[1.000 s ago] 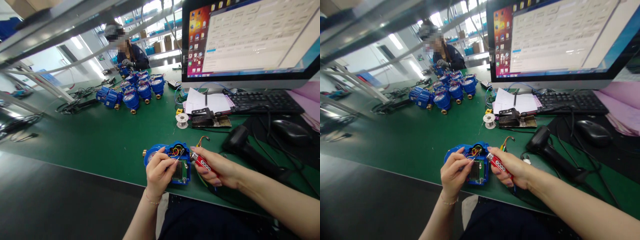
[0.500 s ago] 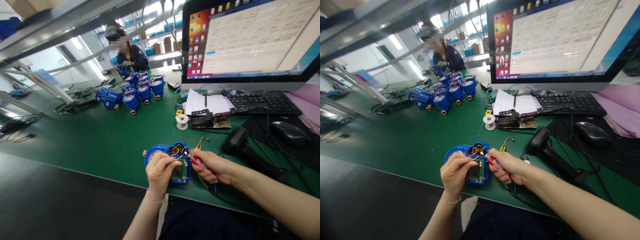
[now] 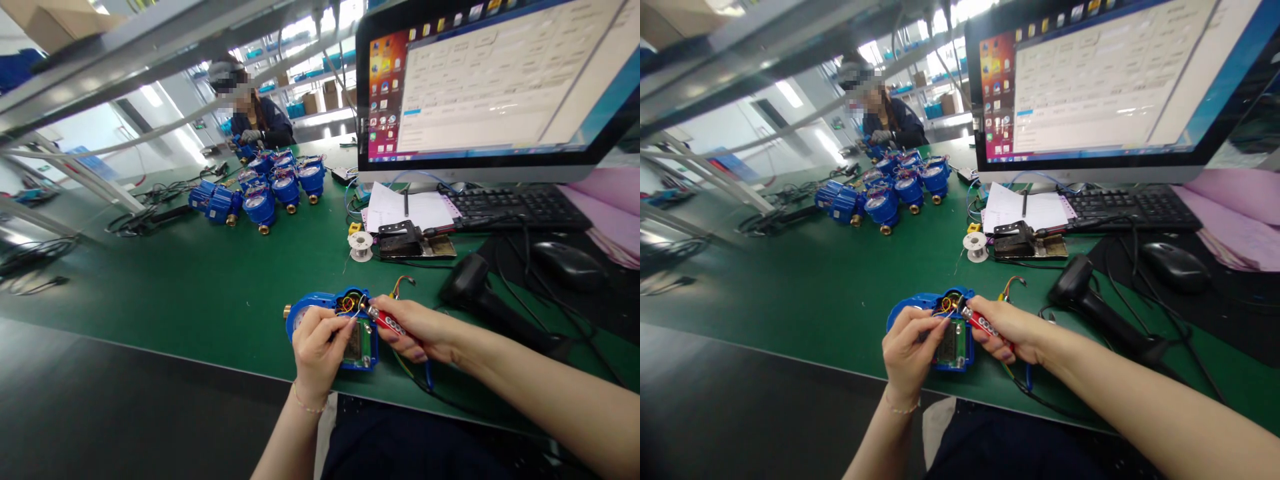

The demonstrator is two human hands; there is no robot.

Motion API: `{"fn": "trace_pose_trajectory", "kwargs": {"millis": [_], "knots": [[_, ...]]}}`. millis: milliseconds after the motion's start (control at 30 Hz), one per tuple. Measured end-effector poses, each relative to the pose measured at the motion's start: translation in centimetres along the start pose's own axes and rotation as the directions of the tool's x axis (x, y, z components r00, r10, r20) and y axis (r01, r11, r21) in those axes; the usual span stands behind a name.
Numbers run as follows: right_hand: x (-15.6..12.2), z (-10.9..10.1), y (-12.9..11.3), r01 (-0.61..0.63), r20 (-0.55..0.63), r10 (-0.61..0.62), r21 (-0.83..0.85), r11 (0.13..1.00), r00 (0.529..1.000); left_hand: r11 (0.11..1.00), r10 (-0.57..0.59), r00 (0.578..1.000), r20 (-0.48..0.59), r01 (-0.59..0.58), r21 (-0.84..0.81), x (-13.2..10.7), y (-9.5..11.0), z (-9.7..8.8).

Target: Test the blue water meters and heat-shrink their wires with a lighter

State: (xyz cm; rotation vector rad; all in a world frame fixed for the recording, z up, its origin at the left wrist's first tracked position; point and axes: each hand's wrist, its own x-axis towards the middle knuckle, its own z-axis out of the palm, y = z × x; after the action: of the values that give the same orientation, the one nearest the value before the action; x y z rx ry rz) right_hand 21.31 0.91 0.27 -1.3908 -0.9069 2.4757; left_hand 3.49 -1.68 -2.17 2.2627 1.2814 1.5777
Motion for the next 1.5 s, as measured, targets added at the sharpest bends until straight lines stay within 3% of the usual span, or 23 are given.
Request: {"fn": "trace_pose_trajectory", "kwargs": {"millis": [433,1500], "knots": [[0.28,-0.15,0.11,0.036,0.013,-0.036,0.012,0.999,0.999,0.994,-0.102,0.995,0.01,0.102,-0.025,0.27,0.32,0.36],[0.62,-0.69,0.16,0.079,-0.095,-0.074,0.047,0.996,0.993,0.993,-0.102,0.994,0.044,0.104,-0.051,0.43,0.55,0.14]]}}
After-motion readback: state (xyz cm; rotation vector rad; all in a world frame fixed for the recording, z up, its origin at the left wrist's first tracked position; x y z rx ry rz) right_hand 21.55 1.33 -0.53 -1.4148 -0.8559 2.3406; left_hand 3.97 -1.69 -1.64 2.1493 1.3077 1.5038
